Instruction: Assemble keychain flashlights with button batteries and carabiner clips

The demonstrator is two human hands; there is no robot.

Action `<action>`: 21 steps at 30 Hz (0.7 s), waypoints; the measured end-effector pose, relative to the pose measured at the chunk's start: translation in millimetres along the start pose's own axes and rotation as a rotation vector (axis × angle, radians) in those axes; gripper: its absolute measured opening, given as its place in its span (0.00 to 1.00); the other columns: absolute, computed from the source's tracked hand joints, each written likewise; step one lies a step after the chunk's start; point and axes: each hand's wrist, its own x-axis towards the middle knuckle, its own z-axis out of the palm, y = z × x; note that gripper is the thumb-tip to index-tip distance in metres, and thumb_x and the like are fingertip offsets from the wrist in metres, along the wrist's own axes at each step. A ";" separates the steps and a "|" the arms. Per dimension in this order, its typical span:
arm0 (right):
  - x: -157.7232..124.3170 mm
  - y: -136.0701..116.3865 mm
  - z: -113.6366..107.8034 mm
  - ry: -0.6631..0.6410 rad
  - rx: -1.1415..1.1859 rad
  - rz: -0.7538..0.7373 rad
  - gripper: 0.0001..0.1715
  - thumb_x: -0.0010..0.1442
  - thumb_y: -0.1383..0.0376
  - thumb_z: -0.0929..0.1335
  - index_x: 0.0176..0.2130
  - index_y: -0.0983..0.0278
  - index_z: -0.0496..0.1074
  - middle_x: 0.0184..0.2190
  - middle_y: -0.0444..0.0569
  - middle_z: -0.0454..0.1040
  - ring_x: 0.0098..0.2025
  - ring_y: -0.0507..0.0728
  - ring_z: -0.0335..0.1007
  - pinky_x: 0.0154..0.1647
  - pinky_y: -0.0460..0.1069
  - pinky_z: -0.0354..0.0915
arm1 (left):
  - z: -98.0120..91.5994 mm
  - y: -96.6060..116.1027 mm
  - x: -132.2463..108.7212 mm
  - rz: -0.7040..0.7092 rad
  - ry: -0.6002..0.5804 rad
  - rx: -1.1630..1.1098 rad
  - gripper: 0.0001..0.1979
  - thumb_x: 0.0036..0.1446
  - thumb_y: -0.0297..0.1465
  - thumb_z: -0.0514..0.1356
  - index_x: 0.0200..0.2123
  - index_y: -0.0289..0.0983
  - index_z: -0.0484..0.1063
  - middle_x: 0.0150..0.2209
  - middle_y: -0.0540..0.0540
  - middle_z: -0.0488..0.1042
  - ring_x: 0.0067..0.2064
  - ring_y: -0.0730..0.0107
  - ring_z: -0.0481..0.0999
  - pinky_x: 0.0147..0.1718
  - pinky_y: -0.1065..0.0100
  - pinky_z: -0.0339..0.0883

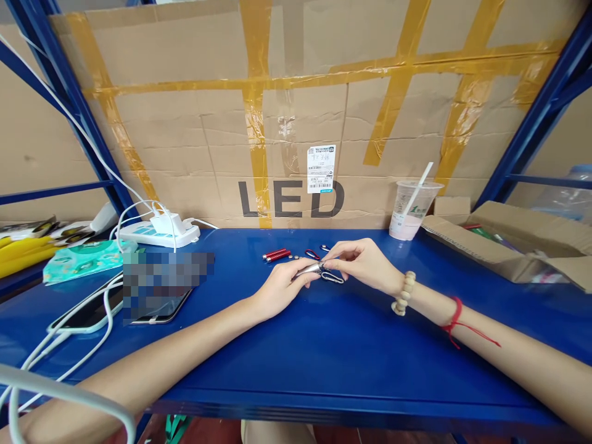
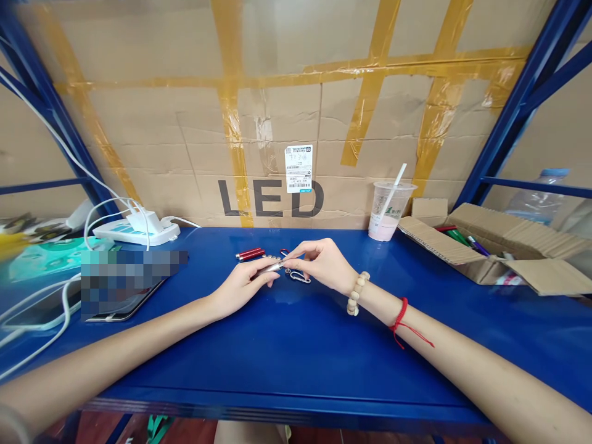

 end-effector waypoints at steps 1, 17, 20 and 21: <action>0.1 0.2 -1.0 -0.004 -0.010 0.006 0.16 0.44 0.54 0.72 0.27 0.66 0.76 0.23 0.45 0.73 0.16 0.47 0.61 0.17 0.44 0.61 | 0.0 0.9 -0.4 0.018 -0.001 0.028 0.12 0.61 0.33 0.48 0.38 0.35 0.69 0.25 0.51 0.67 0.29 0.74 0.66 0.33 0.73 0.59; -8.7 4.1 4.8 -0.030 -0.194 -0.047 0.13 0.46 0.55 0.70 0.22 0.63 0.73 0.21 0.44 0.73 0.17 0.48 0.64 0.19 0.45 0.60 | 4.0 -3.9 -8.3 0.180 0.030 0.262 0.14 0.61 0.33 0.49 0.39 0.37 0.74 0.27 0.47 0.71 0.29 0.71 0.68 0.32 0.71 0.62; -9.7 5.4 6.6 -0.036 -0.156 0.009 0.14 0.46 0.55 0.70 0.23 0.64 0.73 0.17 0.43 0.70 0.16 0.48 0.62 0.18 0.44 0.59 | 4.5 -6.1 -9.3 0.204 0.088 0.287 0.14 0.61 0.33 0.49 0.40 0.37 0.74 0.27 0.46 0.71 0.29 0.71 0.68 0.31 0.70 0.63; -9.7 5.8 7.1 -0.055 -0.130 0.046 0.14 0.46 0.55 0.70 0.23 0.64 0.73 0.16 0.42 0.69 0.16 0.48 0.62 0.17 0.44 0.58 | 4.5 -6.6 -9.6 0.210 0.098 0.292 0.15 0.61 0.33 0.50 0.40 0.37 0.74 0.28 0.46 0.72 0.29 0.71 0.68 0.31 0.70 0.63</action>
